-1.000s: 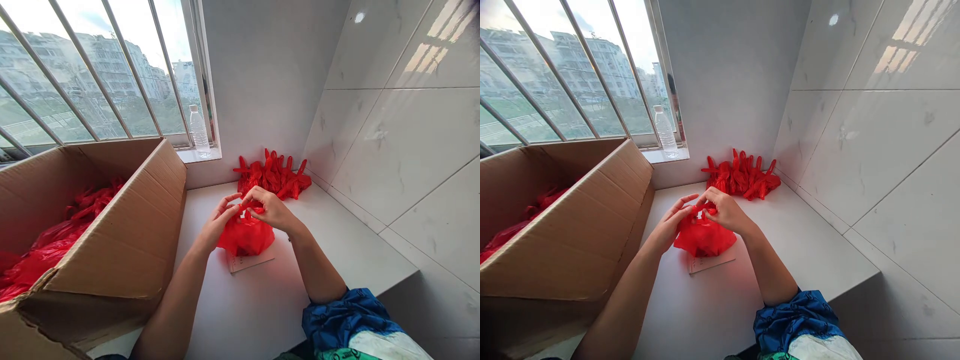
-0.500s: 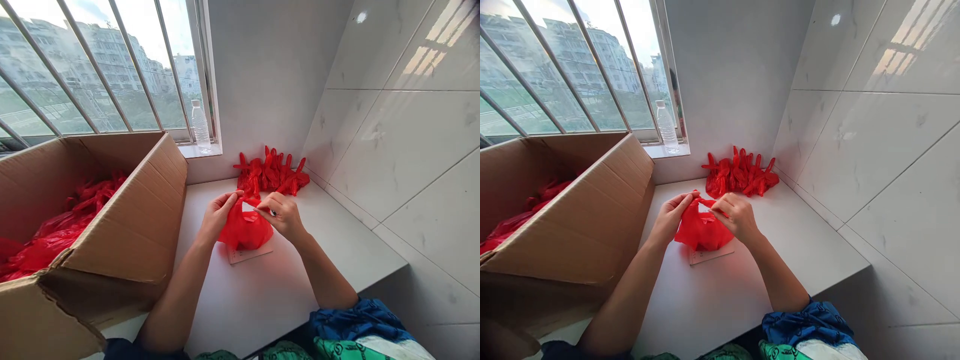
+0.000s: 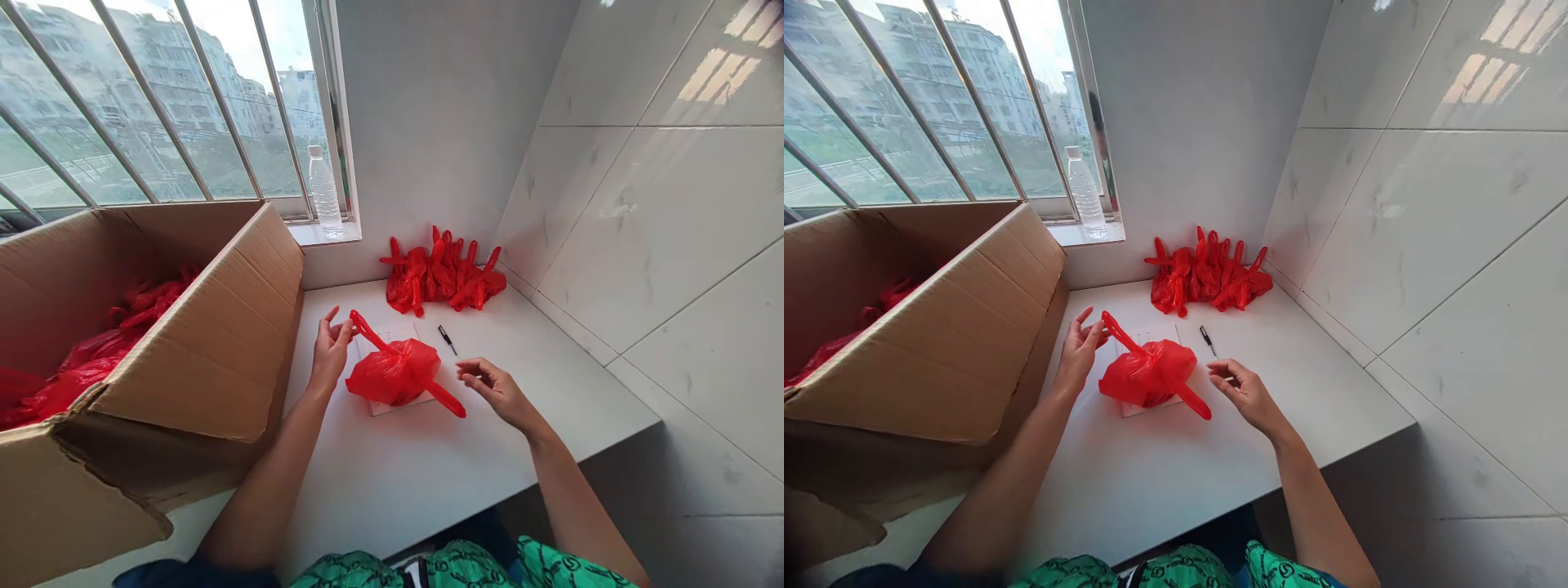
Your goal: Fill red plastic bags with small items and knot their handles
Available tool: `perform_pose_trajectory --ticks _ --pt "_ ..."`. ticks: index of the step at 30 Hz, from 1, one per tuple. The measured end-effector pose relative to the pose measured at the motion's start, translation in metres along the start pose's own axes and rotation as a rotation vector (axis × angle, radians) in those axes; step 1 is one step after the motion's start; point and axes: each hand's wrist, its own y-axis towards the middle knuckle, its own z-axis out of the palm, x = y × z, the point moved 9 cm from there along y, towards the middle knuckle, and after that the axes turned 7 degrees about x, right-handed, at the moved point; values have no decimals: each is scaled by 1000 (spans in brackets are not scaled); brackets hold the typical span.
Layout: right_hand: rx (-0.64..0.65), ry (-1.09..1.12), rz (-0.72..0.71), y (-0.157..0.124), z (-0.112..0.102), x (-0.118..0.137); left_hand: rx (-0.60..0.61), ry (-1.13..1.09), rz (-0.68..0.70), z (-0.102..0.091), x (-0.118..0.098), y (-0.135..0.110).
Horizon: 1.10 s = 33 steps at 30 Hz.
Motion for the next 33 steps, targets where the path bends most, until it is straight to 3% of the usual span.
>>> perform_pose_trajectory --ticks 3,5,8,12,15,20,33 --pt "-76 -304 -105 10 -8 10 105 383 20 0 -9 -31" --pt "-4 -460 -225 26 12 24 182 623 95 16 -17 -49" --pt "136 -583 -416 59 54 44 298 845 223 55 -21 -61" --pt "193 -611 -424 104 88 39 358 980 337 88 -6 -49" --pt "197 -597 -362 119 98 22 361 1006 355 86 14 -40" --pt "195 -585 -354 117 106 7 384 1016 315 80 39 -40" --pt "265 -576 -275 117 111 -3 457 1013 222 84 59 -40"
